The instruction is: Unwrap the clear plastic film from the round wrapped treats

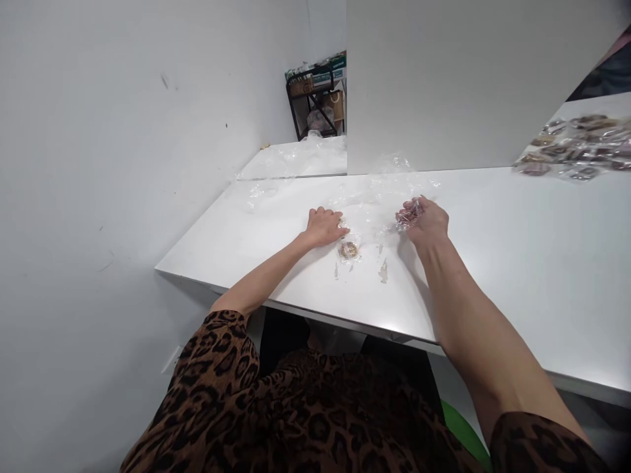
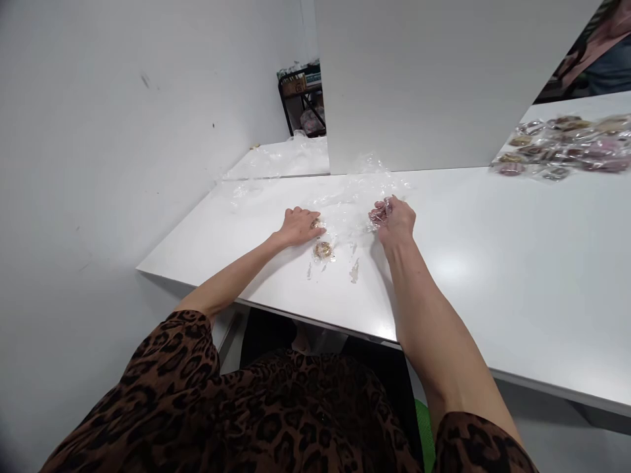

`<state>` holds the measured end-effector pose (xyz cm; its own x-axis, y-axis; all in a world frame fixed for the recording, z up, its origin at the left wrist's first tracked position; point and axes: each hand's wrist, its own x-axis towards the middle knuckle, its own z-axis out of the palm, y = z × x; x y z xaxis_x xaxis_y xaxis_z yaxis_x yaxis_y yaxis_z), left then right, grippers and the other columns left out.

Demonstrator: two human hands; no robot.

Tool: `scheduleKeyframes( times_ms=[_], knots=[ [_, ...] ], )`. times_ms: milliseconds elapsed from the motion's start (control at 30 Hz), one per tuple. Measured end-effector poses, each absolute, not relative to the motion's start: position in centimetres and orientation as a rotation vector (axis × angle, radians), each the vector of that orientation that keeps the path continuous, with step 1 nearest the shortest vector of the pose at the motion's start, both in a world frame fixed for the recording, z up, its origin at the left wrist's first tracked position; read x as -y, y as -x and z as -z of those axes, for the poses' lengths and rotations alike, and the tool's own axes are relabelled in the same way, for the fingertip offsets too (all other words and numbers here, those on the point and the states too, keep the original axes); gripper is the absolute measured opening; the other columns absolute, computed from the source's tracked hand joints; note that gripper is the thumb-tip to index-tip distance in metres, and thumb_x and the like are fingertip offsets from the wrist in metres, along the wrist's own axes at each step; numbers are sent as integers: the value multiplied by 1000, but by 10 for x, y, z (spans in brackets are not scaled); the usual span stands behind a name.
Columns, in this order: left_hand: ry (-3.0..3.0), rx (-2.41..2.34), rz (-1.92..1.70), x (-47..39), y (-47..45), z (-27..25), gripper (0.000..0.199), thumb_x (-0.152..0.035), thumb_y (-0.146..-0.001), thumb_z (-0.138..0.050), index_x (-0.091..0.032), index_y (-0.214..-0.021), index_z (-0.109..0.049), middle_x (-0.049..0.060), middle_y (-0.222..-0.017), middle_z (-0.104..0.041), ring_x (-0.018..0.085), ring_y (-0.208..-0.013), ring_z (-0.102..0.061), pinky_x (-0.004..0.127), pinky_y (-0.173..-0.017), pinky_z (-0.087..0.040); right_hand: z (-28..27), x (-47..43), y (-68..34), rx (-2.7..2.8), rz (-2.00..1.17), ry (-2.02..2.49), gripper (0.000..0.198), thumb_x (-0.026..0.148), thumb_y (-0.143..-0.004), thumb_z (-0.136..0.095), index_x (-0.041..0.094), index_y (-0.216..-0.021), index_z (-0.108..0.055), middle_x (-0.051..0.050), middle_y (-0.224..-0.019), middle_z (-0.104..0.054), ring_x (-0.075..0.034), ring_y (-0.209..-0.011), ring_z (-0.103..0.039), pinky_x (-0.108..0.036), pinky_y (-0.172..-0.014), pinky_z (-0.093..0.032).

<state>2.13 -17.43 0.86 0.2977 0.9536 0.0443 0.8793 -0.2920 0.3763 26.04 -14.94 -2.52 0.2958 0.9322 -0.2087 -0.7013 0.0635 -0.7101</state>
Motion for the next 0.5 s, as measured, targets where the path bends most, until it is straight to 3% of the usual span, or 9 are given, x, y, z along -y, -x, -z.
scheduleKeyframes(
  times_ms=[67,167,267,400,500],
  knots=[
    [-2293,-1703,-253,166,-25,-8,36,-44,-86,-71,-19,-111,-69,17,-124,-66,40,-129,-50,54,-116,-23,24,150,-260,260,-1258,882,27,16,-91,-61,22,-71,-44,4,-55,-53,-8,-45,-44,-18,-42,-37],
    [-2279,-1700,-231,157,-21,-12,18,-33,-85,-69,-20,-97,-68,13,-110,-70,38,-124,-56,54,-115,-25,19,152,-259,162,-1261,944,25,14,-91,-58,22,-71,-46,3,-55,-54,-9,-45,-44,-19,-41,-38],
    [-2156,-1681,-389,150,-10,-21,4,-22,-85,-64,-21,-89,-66,8,-90,-70,32,-107,-63,51,-111,-32,17,153,-261,137,-1260,974,25,12,-91,-55,22,-70,-47,3,-55,-54,-9,-43,-43,-19,-39,-36],
    [-1836,-1448,-917,151,7,-42,10,-24,-86,-67,-20,-95,-64,3,-78,-66,19,-82,-62,39,-94,-46,18,152,-265,127,-1246,993,26,13,-93,-53,22,-71,-45,3,-55,-54,-9,-42,-40,-19,-37,-34],
    [-1778,-1060,-738,167,8,-55,25,-35,-84,-74,-17,-99,-67,7,-90,-70,16,-81,-64,37,-88,-50,20,153,-267,125,-1237,1014,24,11,-93,-51,22,-72,-44,3,-55,-54,-9,-42,-39,-19,-37,-32]
  ],
)
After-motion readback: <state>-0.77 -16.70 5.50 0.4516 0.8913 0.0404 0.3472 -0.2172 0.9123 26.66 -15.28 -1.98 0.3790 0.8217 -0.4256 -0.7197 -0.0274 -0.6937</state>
